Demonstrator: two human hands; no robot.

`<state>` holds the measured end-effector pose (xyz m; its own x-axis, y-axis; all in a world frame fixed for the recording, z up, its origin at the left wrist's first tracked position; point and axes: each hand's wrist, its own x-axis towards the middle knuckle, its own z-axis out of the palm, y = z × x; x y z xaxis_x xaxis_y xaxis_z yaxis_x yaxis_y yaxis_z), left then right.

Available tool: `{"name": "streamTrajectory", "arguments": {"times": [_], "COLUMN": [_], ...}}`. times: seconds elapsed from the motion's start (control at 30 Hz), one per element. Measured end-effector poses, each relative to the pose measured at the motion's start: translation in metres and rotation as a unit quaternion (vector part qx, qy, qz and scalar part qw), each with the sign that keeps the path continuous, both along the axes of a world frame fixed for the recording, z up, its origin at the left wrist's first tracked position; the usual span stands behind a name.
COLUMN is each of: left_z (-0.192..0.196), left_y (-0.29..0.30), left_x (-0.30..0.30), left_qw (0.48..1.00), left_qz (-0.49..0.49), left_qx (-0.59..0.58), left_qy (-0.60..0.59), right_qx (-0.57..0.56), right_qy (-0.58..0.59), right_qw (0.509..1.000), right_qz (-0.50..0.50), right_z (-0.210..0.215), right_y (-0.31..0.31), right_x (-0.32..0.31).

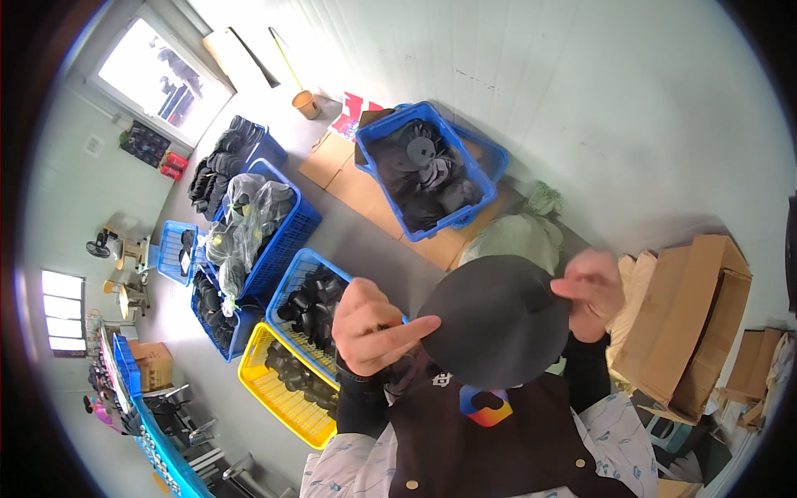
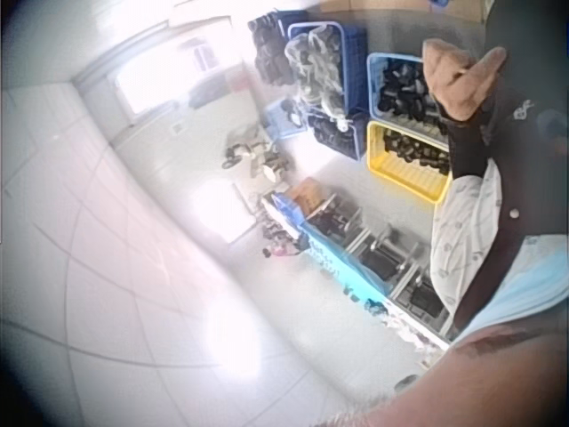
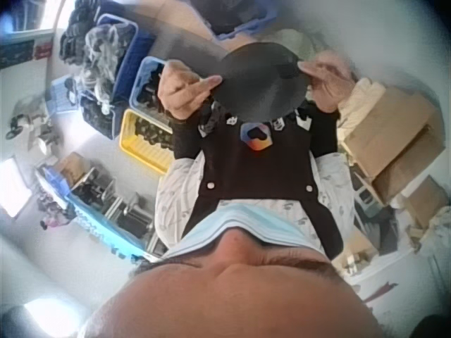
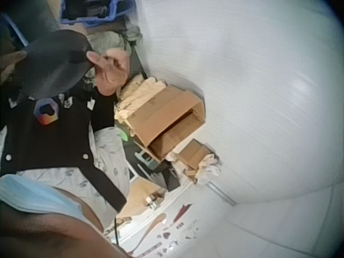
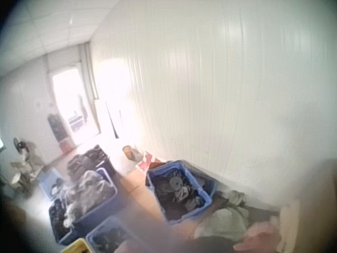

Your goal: Sort and arrange gray shoe components from a basket onto a designated template on a work table, then assist with installing a water jug.

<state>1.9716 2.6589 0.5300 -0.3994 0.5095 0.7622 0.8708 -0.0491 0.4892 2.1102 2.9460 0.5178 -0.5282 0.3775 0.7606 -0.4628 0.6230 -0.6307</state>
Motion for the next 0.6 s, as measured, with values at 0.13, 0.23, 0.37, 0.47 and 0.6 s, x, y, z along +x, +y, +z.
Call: {"name": "streamTrajectory", "arguments": {"times": [0.13,0.23,0.37,0.47,0.6], "left_z": [-0.004,-0.011,-0.016,-0.006,0.004], "left_y": [0.007,0.004,0.007,0.007,0.034], "left_x": [0.0,0.009,0.032,0.036,0.042], "left_qw": [0.996,0.991,0.892,0.857,0.843], "left_qz": [-0.074,-0.083,-0.113,-0.047,0.053], "left_qx": [0.036,0.058,0.16,0.082,0.095], "left_qy": [-0.015,-0.086,-0.406,-0.507,-0.527], "right_qx": [0.16,0.131,0.136,0.106,-0.046], "right_qy": [-0.018,0.001,-0.039,-0.105,-0.209], "right_qw": [0.965,0.965,0.971,0.972,0.972], "right_qz": [0.206,0.227,0.194,0.18,0.096], "right_z": [0.019,0.017,0.003,0.013,0.003], "right_y": [0.026,0.013,0.013,0.011,-0.018], "right_x": [0.019,0.018,0.022,0.023,0.021]}}
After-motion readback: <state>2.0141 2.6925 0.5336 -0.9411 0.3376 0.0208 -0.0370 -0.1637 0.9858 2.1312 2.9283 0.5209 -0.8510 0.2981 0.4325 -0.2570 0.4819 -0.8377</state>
